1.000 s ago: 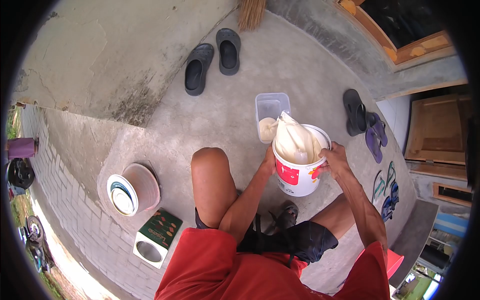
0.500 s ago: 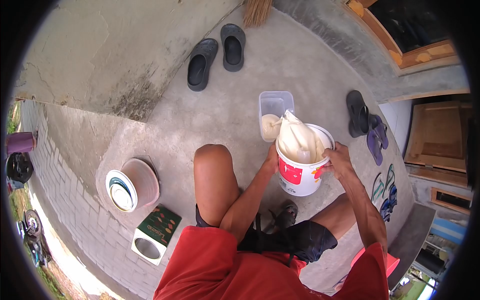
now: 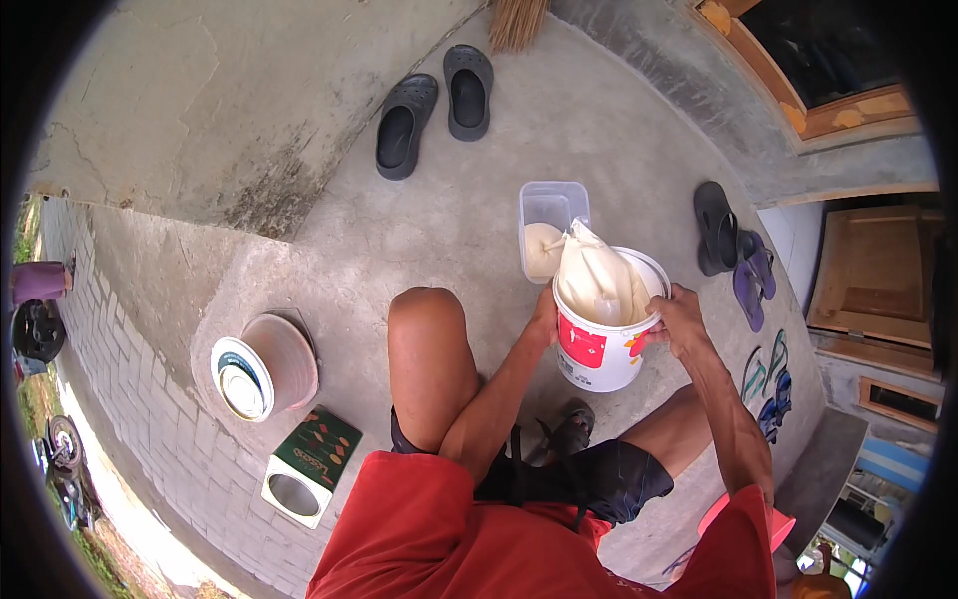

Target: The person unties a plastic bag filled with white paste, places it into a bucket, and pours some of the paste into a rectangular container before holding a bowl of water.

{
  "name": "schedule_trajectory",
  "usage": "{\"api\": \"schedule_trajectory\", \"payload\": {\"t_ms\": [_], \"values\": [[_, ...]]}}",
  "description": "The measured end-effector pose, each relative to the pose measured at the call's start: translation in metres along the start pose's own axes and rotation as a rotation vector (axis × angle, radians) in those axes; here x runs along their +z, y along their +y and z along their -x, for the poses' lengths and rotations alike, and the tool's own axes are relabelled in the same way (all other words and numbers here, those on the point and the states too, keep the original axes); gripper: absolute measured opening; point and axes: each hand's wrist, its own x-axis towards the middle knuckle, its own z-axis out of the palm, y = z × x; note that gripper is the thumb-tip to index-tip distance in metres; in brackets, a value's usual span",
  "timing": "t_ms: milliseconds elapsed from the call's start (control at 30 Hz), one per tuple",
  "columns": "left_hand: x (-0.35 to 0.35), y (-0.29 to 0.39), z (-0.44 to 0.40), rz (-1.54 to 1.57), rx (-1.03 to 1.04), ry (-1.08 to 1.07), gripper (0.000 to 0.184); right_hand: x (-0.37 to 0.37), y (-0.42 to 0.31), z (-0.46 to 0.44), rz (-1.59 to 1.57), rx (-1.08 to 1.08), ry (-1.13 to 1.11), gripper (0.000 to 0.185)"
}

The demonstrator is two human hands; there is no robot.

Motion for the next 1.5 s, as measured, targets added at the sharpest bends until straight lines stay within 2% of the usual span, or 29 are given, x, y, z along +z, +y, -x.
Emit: {"api": "schedule_trajectory", "payload": {"t_ms": [633, 1033, 1200, 1267, 1367, 1500], "values": [[-0.004, -0.002, -0.003, 0.006, -0.022, 0.044, 0.053, -0.004, 0.005, -0.003, 0.037, 0.004, -0.018, 0.029], [-0.006, -0.004, -0.003, -0.013, 0.004, 0.000, 0.052, -0.008, 0.017, -0.006, 0.028, -0.010, -0.023, 0.029], [-0.002, -0.005, -0.005, -0.056, 0.014, 0.040, 0.052, -0.009, 0.046, 0.002, -0.189, -0.136, -0.047, 0.033], [0.000, -0.005, -0.001, -0.088, -0.006, 0.067, 0.051, -0.009, 0.053, 0.003, -0.186, -0.150, -0.046, 0.035], [-0.011, -0.020, -0.011, -0.069, 0.113, 0.106, 0.049, -0.007, 0.059, 0.005, -0.218, -0.217, -0.047, 0.039], [0.003, -0.027, 0.007, -0.032, 0.399, 0.186, 0.037, -0.007, 0.070, 0.004, -0.260, -0.313, -0.055, 0.043]]}}
